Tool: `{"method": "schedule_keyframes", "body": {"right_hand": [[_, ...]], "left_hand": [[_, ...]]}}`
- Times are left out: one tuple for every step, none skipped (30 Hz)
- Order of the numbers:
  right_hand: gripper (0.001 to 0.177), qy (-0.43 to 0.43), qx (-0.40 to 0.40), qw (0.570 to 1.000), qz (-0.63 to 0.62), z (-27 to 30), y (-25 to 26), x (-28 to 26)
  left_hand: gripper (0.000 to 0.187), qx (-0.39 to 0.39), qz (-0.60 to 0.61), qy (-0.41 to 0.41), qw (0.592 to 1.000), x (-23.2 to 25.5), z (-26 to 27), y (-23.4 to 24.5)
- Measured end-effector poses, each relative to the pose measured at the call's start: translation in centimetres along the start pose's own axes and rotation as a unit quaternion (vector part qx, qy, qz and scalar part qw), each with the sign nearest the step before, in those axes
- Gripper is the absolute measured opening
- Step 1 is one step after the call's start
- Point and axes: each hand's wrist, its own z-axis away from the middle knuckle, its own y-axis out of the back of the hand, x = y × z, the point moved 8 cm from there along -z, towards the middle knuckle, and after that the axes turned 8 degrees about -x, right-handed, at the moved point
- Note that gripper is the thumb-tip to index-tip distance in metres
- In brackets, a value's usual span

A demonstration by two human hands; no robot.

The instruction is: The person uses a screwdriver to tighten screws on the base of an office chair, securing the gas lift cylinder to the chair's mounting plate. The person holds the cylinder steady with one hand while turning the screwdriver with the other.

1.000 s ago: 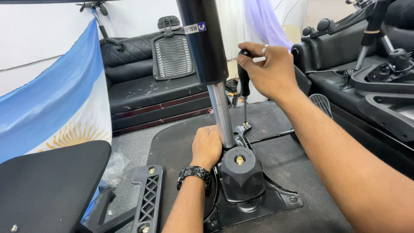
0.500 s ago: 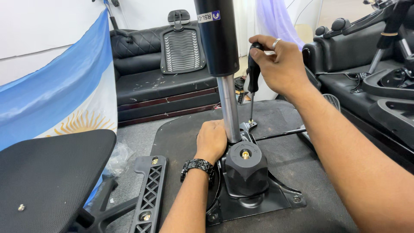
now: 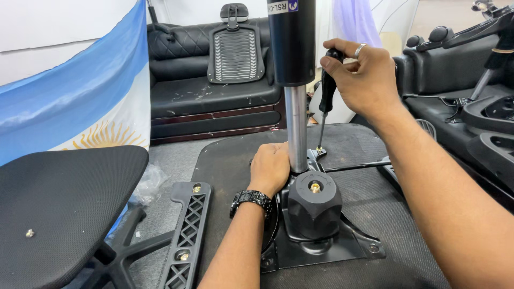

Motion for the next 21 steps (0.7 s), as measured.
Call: {"method": "schedule_keyframes", "body": {"right_hand": [[0.031, 0.037, -0.015, 0.999, -0.015, -0.2, -0.2, -0.5], [0.03, 0.073, -0.032, 0.996, -0.03, -0.5, -0.1, -0.8], [0.03, 0.108, -0.048, 0.992, -0.044, -0.6, -0.2, -1.2], [0.03, 0.089, -0.062, 0.992, -0.07, -0.7, -0.4, -0.7], [0.029, 0.069, -0.076, 0.99, -0.096, -0.8, -0.7, -0.3], [0.029, 0.049, -0.091, 0.987, -0.122, -0.7, -1.1, 0.1], [0.029, 0.018, -0.088, 0.989, -0.118, -0.7, -1.3, 0.6], [0.03, -0.011, -0.086, 0.99, -0.114, -0.7, -1.6, 1.0], [0.031, -0.04, -0.084, 0.99, -0.11, -0.5, -1.8, 1.3], [0.031, 0.016, -0.061, 0.995, -0.072, -0.4, -1.4, 0.4], [0.031, 0.072, -0.037, 0.996, -0.034, -0.2, -1.1, -0.6], [0.031, 0.128, -0.013, 0.992, 0.004, 0.1, -0.9, -1.6], [0.031, 0.115, -0.012, 0.993, 0.009, 0.1, -0.9, -1.5], [0.031, 0.102, -0.011, 0.995, 0.015, 0.1, -0.9, -1.4], [0.031, 0.089, -0.01, 0.996, 0.022, 0.0, -0.9, -1.2], [0.031, 0.051, -0.023, 0.998, -0.012, -0.1, -1.1, -0.6], [0.032, 0.012, -0.036, 0.998, -0.046, -0.2, -1.3, 0.1], [0.033, -0.027, -0.049, 0.995, -0.079, -0.2, -1.6, 0.7], [0.031, -0.004, -0.049, 0.993, -0.106, -0.3, -1.5, 0.4], [0.03, 0.019, -0.05, 0.99, -0.132, -0.3, -1.5, 0.0], [0.029, 0.042, -0.05, 0.985, -0.159, -0.2, -1.4, -0.4]], "left_hand": [[0.048, 0.001, -0.003, 0.004, 1.0, 0.0, 0.0, 0.1], [0.049, 0.001, -0.005, 0.01, 1.0, -0.1, 0.0, 0.1], [0.05, 0.001, -0.007, 0.015, 1.0, -0.1, 0.0, 0.0], [0.05, 0.0, -0.007, 0.016, 1.0, -0.1, -0.1, 0.0], [0.051, -0.001, -0.008, 0.017, 1.0, -0.1, -0.1, 0.0], [0.051, -0.001, -0.008, 0.021, 1.0, -0.2, 0.0, 0.0], [0.051, -0.001, -0.008, 0.017, 1.0, -0.2, 0.0, 0.0], [0.05, 0.0, -0.007, 0.013, 1.0, -0.2, 0.0, 0.0], [0.05, 0.001, -0.006, 0.009, 1.0, -0.2, 0.0, 0.0], [0.049, 0.002, -0.004, 0.009, 1.0, -0.2, 0.0, 0.0], [0.049, 0.003, -0.002, 0.009, 1.0, -0.2, -0.1, 0.0], [0.049, 0.004, 0.0, 0.009, 1.0, -0.3, -0.1, 0.0], [0.049, 0.004, 0.002, 0.01, 1.0, -0.4, -0.2, 0.0], [0.049, 0.003, 0.004, 0.011, 1.0, -0.4, -0.2, 0.0], [0.049, 0.003, 0.006, 0.011, 1.0, -0.5, -0.2, -0.1], [0.049, 0.003, -0.001, 0.009, 1.0, -0.5, -0.3, 0.0], [0.05, 0.004, -0.009, 0.008, 1.0, -0.5, -0.3, 0.0], [0.051, 0.004, -0.017, 0.005, 1.0, -0.4, -0.4, -0.1], [0.051, 0.004, -0.013, 0.007, 1.0, -0.4, -0.4, -0.1], [0.051, 0.003, -0.01, 0.009, 1.0, -0.5, -0.5, -0.1], [0.051, 0.003, -0.008, 0.012, 1.0, -0.5, -0.4, -0.1]]}}
